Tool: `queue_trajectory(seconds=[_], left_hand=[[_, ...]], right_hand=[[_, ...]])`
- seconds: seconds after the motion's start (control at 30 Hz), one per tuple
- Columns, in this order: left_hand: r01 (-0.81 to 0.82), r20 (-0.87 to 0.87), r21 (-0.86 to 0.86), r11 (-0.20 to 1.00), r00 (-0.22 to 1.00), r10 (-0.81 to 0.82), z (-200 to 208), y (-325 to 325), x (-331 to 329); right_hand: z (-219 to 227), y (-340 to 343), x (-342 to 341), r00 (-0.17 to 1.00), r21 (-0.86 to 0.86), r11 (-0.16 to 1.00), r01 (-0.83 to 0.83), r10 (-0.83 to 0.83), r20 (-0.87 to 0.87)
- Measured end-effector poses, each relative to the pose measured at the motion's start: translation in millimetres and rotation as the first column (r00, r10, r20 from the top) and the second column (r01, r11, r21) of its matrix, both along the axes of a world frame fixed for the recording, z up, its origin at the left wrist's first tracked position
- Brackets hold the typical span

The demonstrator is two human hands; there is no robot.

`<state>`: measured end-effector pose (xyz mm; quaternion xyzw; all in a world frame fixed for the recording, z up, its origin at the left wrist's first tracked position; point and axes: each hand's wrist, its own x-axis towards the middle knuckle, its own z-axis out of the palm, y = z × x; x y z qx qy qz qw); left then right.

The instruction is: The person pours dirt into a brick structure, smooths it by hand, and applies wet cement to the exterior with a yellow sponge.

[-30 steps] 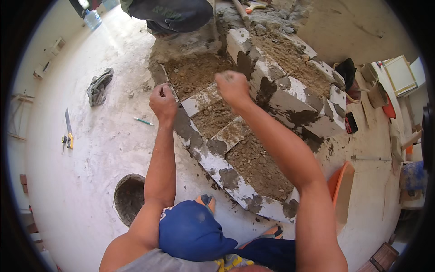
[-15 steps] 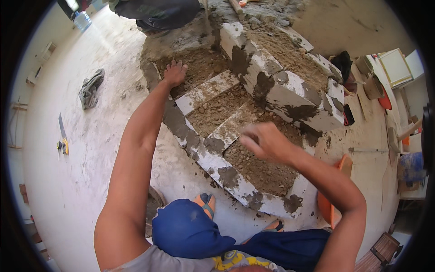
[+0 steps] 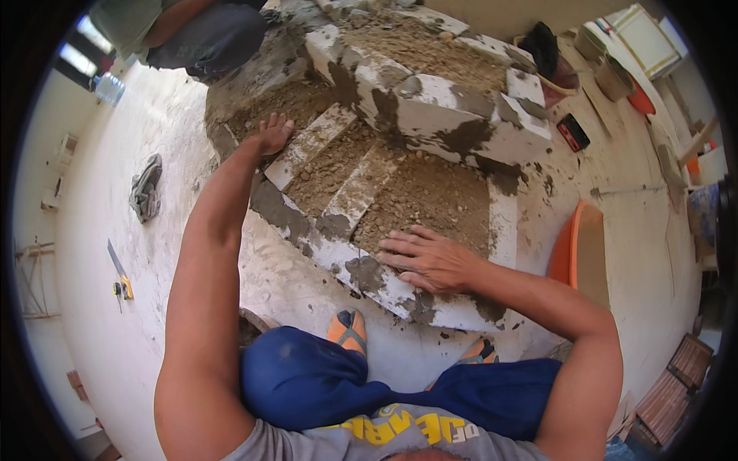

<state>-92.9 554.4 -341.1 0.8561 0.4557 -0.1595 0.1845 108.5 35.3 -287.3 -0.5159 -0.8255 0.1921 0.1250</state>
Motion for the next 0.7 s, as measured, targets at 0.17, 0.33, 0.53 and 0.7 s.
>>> queue_trajectory(seconds=[0.17,0.33,0.53,0.7], left_hand=[[-0.03,0.093,0.28,0.96,0.996,0.004,27,-81,42],[0.422,0.019,0.367,0.829,0.887,-0.461,66,-119,44],[0.151,0.433,0.442,0.884,0.827,-0.358,37,-181,62],[0.302,0.423,0.182,0.936,0.835,-0.352,32,-229,71]], right_hand=[[-31,8,26,0.99,-0.046,0.999,-0.02,0.026,0.142],[-30,29,76,0.881,0.206,0.936,0.285,-0.34,0.329],[-36,33,36,0.841,0.167,0.873,0.458,-0.487,0.236],[-27,10,55,0.92,0.067,0.972,0.223,-0.233,0.316]])
